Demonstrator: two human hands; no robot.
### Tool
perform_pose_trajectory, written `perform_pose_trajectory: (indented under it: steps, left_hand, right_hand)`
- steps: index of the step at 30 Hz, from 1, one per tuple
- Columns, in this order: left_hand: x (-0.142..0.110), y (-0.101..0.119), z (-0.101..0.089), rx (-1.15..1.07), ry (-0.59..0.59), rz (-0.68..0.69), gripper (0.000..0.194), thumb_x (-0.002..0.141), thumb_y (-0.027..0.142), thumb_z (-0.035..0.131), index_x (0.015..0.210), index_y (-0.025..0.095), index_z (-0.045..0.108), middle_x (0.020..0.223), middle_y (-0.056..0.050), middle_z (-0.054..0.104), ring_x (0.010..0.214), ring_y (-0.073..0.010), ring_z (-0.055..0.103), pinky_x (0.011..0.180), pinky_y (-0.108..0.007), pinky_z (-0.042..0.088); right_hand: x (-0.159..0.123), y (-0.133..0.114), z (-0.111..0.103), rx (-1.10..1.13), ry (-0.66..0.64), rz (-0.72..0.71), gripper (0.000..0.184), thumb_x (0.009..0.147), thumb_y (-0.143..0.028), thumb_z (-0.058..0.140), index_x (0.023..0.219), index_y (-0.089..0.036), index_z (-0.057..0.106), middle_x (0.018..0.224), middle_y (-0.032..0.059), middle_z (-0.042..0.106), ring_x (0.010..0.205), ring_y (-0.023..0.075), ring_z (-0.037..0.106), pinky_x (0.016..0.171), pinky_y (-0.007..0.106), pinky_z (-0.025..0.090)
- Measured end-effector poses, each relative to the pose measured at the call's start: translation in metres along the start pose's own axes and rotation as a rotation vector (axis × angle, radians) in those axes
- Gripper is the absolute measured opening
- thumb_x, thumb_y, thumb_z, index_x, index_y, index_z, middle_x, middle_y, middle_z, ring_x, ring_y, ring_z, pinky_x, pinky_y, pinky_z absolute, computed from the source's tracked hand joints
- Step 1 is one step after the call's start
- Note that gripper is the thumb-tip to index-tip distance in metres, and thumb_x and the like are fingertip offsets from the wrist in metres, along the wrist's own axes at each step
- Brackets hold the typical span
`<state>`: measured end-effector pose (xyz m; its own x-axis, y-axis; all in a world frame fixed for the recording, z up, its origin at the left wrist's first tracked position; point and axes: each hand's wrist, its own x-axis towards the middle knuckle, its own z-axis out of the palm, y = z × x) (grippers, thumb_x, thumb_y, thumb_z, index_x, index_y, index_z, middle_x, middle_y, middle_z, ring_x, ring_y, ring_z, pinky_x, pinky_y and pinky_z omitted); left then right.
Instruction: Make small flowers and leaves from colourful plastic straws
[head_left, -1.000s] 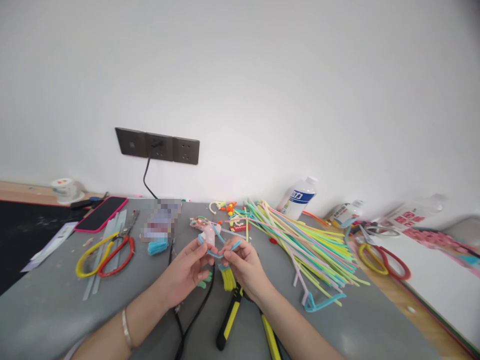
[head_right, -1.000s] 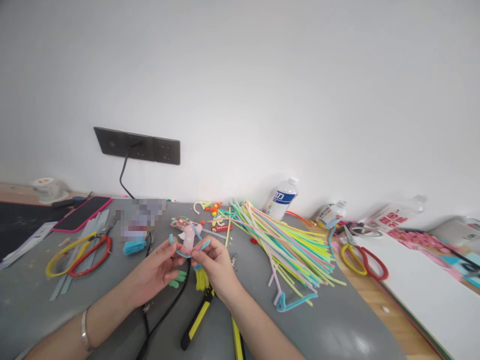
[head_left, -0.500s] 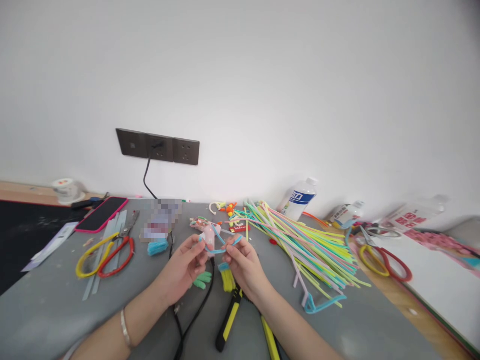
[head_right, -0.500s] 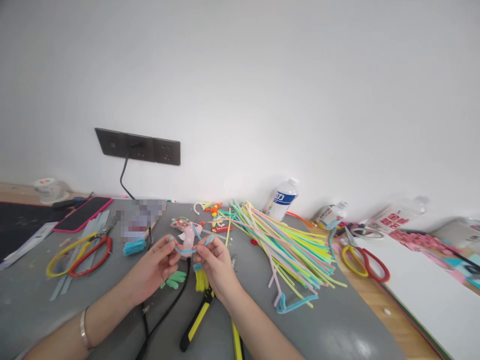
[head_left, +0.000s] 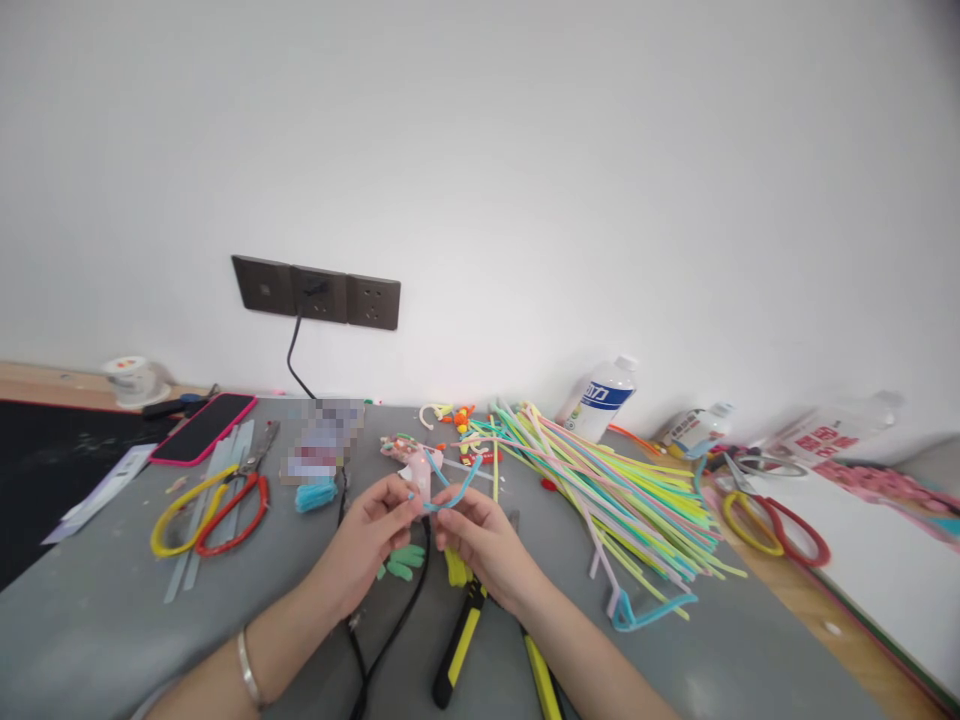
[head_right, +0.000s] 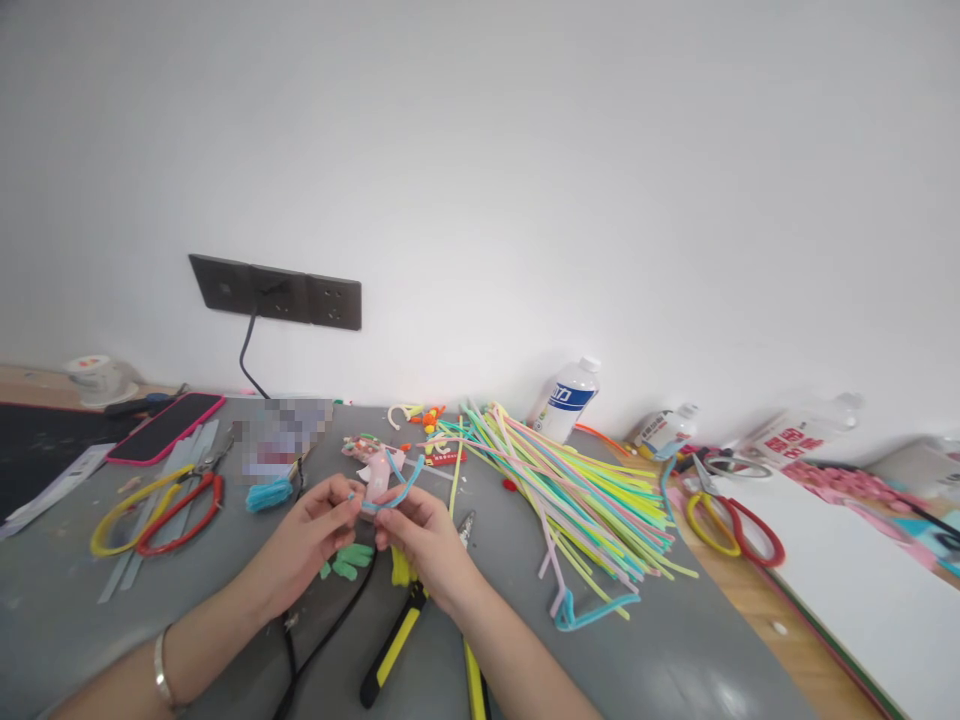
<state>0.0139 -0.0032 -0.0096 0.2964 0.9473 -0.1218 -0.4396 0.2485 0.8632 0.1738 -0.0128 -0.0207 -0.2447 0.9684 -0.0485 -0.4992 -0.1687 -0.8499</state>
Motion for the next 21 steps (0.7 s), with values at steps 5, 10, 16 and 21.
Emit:
perform_pose_trajectory:
  steps: [5, 10, 16, 21]
  left_hand:
    - [-0.0004, -0.0014, 0.0006, 0.089, -0.023, -0.039, 0.034, 0.068, 0.045, 0.081, 0.07, 0.017, 0.062, 0.057, 0.006, 0.047, 0.051, -0.0065, 0.038, 0.046, -0.015, 0.032]
    - [-0.0006, -0.001, 0.0027, 0.102, 0.025, 0.018, 0.035, 0.065, 0.046, 0.082, 0.068, 0.017, 0.061, 0.056, 0.007, 0.045, 0.049, -0.0057, 0.036, 0.045, -0.015, 0.031]
    - [0.0008, -0.0014, 0.0012, 0.129, 0.037, 0.05, 0.034, 0.067, 0.044, 0.081, 0.065, 0.017, 0.06, 0.057, 0.006, 0.047, 0.049, -0.0058, 0.036, 0.045, -0.015, 0.029]
    - [-0.0014, -0.0005, 0.0044, 0.129, 0.018, 0.015, 0.036, 0.065, 0.047, 0.082, 0.068, 0.017, 0.063, 0.055, 0.006, 0.046, 0.049, -0.0066, 0.035, 0.046, -0.017, 0.027]
  right_hand:
    - [0.0009, 0.0004, -0.0013, -0.004, -0.01, 0.006, 0.026, 0.07, -0.035, 0.082, 0.076, -0.016, 0.066, 0.064, -0.0015, 0.066, 0.052, 0.0083, 0.059, 0.053, 0.02, 0.048]
    - [-0.0001, -0.0051, -0.0037, -0.034, -0.038, -0.023, 0.026, 0.069, -0.029, 0.083, 0.084, -0.018, 0.066, 0.07, -0.0028, 0.067, 0.055, 0.0083, 0.061, 0.055, 0.02, 0.05]
    - [0.0004, 0.0007, -0.005, -0.055, -0.015, -0.016, 0.028, 0.066, -0.028, 0.085, 0.085, -0.017, 0.067, 0.076, 0.0012, 0.074, 0.059, 0.0106, 0.066, 0.062, 0.022, 0.053]
    - [0.0003, -0.0017, -0.0035, -0.003, 0.029, -0.012, 0.026, 0.068, -0.034, 0.084, 0.078, -0.016, 0.07, 0.065, 0.0006, 0.071, 0.053, 0.0091, 0.063, 0.056, 0.02, 0.05]
